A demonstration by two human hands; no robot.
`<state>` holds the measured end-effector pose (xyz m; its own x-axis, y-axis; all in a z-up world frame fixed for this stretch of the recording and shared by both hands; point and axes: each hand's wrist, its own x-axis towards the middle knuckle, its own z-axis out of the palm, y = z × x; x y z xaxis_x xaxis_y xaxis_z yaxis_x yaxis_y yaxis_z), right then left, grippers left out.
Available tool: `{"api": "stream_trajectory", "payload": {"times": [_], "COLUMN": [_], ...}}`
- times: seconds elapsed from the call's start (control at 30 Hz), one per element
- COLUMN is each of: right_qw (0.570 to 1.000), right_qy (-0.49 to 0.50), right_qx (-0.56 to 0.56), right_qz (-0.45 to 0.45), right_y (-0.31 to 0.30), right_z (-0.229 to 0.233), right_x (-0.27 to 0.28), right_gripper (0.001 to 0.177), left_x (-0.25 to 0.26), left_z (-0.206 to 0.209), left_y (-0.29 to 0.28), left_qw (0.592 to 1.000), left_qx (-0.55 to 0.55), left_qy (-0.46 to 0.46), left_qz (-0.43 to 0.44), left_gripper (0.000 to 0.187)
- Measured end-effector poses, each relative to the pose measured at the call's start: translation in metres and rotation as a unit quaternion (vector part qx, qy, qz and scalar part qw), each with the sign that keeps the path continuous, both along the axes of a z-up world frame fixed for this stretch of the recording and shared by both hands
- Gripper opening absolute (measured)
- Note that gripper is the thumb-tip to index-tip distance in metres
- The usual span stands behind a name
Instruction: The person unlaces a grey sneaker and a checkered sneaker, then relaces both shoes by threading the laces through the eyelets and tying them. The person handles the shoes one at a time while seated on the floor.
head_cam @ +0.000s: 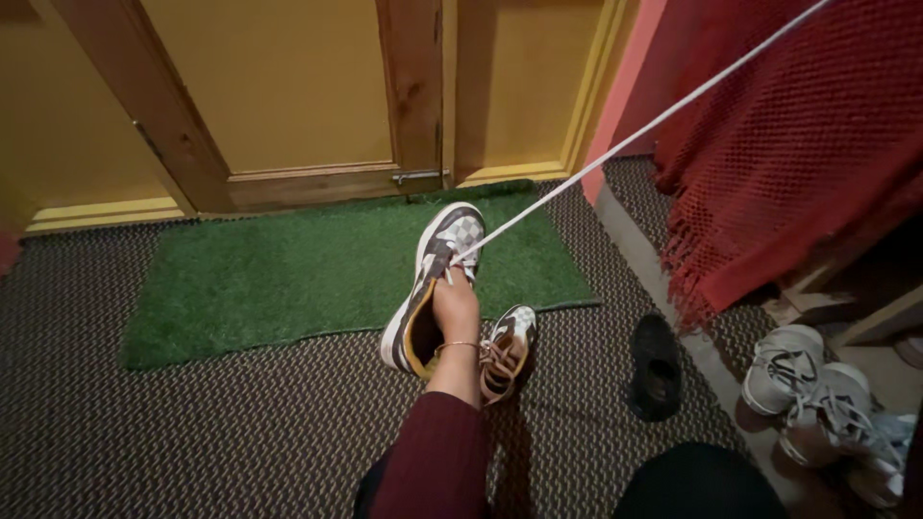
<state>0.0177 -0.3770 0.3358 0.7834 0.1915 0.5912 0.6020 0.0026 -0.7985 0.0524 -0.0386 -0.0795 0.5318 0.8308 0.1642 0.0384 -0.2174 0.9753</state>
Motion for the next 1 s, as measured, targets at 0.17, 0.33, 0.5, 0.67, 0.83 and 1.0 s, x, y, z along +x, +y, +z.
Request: {"api": "stream_trajectory", "payload": {"times": [0.17,0.33,0.5,0.67,0.83,1.0], "right_qw": [1.000,0.999,0.990,0.983,0.966,0.965], "right_qy": [-0.022,0.005,0.094,0.158,0.173,0.142], "right_qx": [0.012,0.039,0.104,0.075,-0.161,-0.175], "right_qz": [-0.009,-0.007,0.029,0.053,0.103,0.135], "right_y": [0.019,0.024,0.066,0.105,0.134,0.142], "right_z": [-0.007,0.006,-0.062,-0.153,-0.223,-0.252], "right_x": [-0.004,0.003,0.018,0.023,0.022,0.024], "right_gripper": [0.015,0.014,0.014,0.013,0.016,0.019], "left_x": [0.008,0.008,-0.005,-0.027,-0.040,-0.038], "left_z": [-0.011,-0.007,0.012,0.039,0.058,0.055], "left_y": [-0.005,-0.011,-0.034,-0.056,-0.067,-0.077], "left_qw": [0.999,0.995,0.989,0.979,0.951,0.946], "left_qx": [-0.029,-0.038,-0.031,-0.043,-0.113,-0.138], "left_qy": [0.041,-0.060,0.018,-0.017,-0.079,-0.085], "left_qz": [-0.020,-0.069,-0.141,-0.197,-0.277,-0.280], "left_gripper": [0.054,0.051,0.054,0.043,0.035,0.034]}}
